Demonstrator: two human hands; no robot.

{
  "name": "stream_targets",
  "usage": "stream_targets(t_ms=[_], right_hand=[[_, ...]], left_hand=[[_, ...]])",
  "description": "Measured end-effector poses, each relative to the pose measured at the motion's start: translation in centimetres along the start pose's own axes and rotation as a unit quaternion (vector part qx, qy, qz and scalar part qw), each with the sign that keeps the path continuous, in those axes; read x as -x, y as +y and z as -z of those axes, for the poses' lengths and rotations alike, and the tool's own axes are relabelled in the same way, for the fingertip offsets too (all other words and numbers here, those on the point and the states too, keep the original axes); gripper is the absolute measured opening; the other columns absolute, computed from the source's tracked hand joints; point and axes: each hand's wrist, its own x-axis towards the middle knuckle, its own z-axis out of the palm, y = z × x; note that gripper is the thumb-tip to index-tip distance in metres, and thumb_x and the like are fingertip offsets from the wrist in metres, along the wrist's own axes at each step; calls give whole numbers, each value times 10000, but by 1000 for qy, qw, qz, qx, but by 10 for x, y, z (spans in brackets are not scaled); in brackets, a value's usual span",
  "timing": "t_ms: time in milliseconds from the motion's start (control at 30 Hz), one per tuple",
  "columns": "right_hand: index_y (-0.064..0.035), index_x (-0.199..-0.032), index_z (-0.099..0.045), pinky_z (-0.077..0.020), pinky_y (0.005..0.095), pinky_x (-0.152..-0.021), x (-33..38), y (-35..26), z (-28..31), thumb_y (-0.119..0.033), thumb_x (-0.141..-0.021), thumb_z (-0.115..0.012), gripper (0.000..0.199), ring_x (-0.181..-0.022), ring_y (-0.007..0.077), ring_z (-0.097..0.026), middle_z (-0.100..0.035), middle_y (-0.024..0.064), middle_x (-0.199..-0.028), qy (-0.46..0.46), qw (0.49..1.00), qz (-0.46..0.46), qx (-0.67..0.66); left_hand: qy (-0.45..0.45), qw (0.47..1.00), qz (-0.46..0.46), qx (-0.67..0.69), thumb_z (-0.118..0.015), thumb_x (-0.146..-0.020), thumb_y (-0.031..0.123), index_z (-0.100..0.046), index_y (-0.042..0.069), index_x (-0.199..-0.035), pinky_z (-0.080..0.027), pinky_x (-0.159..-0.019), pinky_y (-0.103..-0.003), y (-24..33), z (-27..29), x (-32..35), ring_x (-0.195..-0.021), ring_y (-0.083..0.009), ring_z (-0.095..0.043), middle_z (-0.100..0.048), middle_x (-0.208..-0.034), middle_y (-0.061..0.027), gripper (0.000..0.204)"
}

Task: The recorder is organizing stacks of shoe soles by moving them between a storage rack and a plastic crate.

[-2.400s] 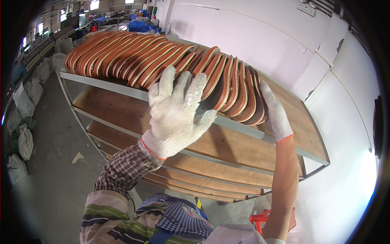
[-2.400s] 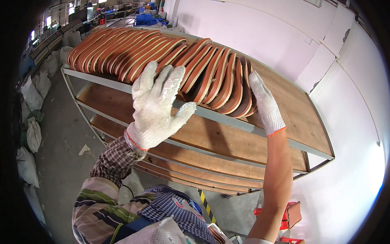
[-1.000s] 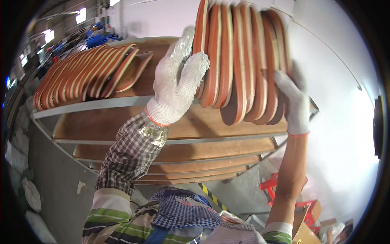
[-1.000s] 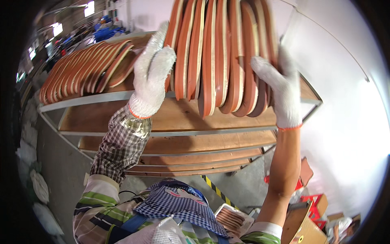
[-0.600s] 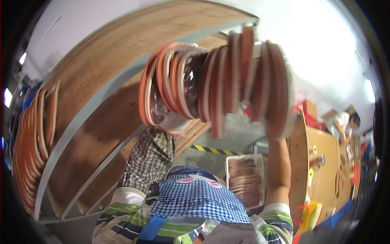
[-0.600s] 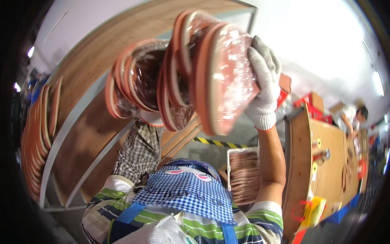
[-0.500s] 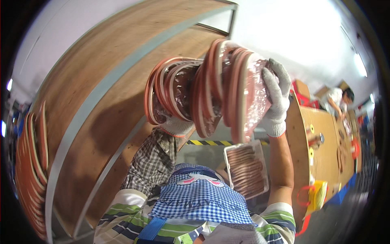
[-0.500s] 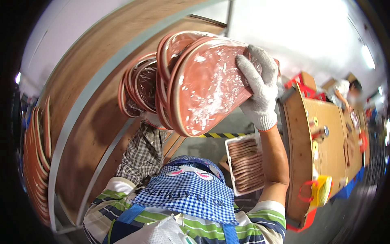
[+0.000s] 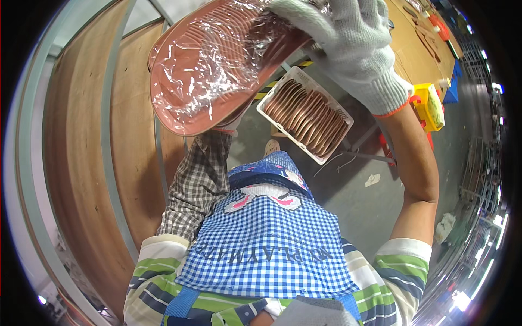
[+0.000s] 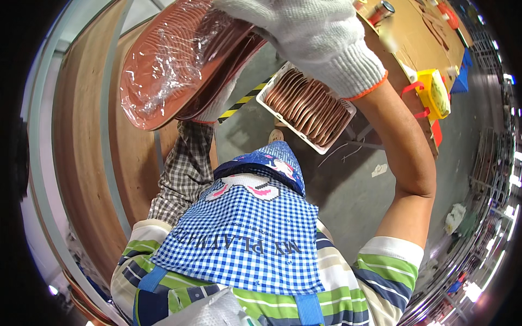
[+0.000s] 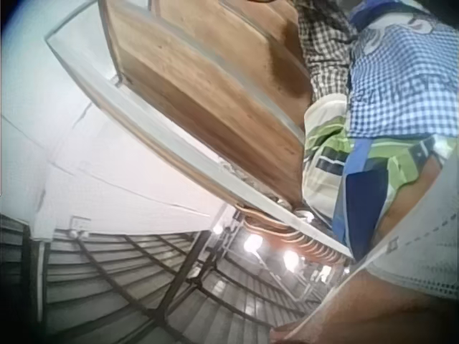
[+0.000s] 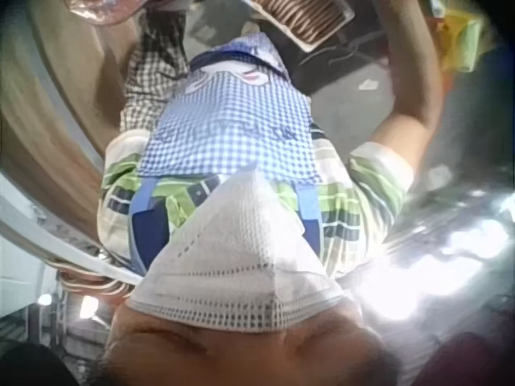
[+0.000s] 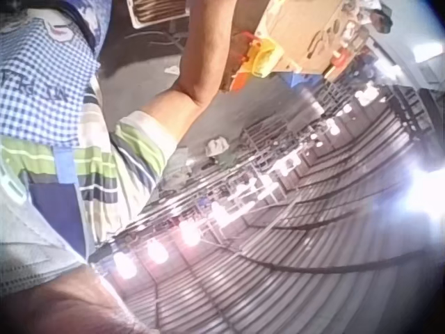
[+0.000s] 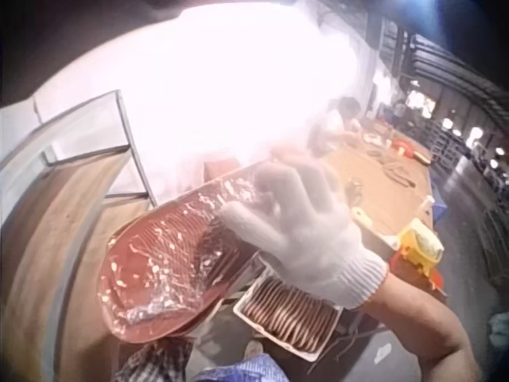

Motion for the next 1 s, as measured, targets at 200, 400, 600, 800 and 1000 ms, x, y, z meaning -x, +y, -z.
stream_targets(t_ms=[200,400,600,800,1000], right_hand=[[-382,-1119,-632,-480,376,-760,17,-11,39,-130,-778,-733,436,-843,249,-527,-514,58,-1034,-143,951,-35,272],[-163,-1329,-682,-483,406,-997,44,3,45,-16,-693,-779,659,-1202,341,-550,-573,145,-1273,-229,956,-178,-31],[-89,-1231,-724,-452,406,-1033,116,16,15,27,-836,-627,423,-1192,336,-557,-579,199,-1269,-74,869,-417,-257],[-15,-1143,-623,-432,398,-1103,172,-22,-34,-188,-825,-832,418,-1332,268,-473,-461,165,-1426,191,662,-711,-141],[-32,-1229,-583,-416,454,-1131,236,-49,-71,-229,-830,-813,500,-1362,338,-469,-461,203,-1456,161,667,-719,-108]], left_hand=[[36,999,26,-24,-413,-1056,522,-394,58,-1546,-357,-1205,-494,-1,-17,30,-1421,-314,-450,-431,-1566,-194,675],[82,995,43,-41,-416,-1054,521,-393,57,-1547,-365,-1199,-499,-17,1,3,-1414,-317,-459,-434,-1563,-198,677],[134,984,104,-52,-419,-1051,519,-392,56,-1547,-374,-1194,-504,-6,45,-56,-1407,-321,-468,-437,-1559,-202,679],[174,969,168,-47,-422,-1049,518,-391,55,-1548,-383,-1188,-510,-34,89,-103,-1401,-325,-476,-441,-1556,-207,681],[222,945,228,-71,-425,-1047,517,-390,54,-1548,-392,-1183,-515,-48,141,-118,-1394,-329,-485,-444,-1552,-211,684]])
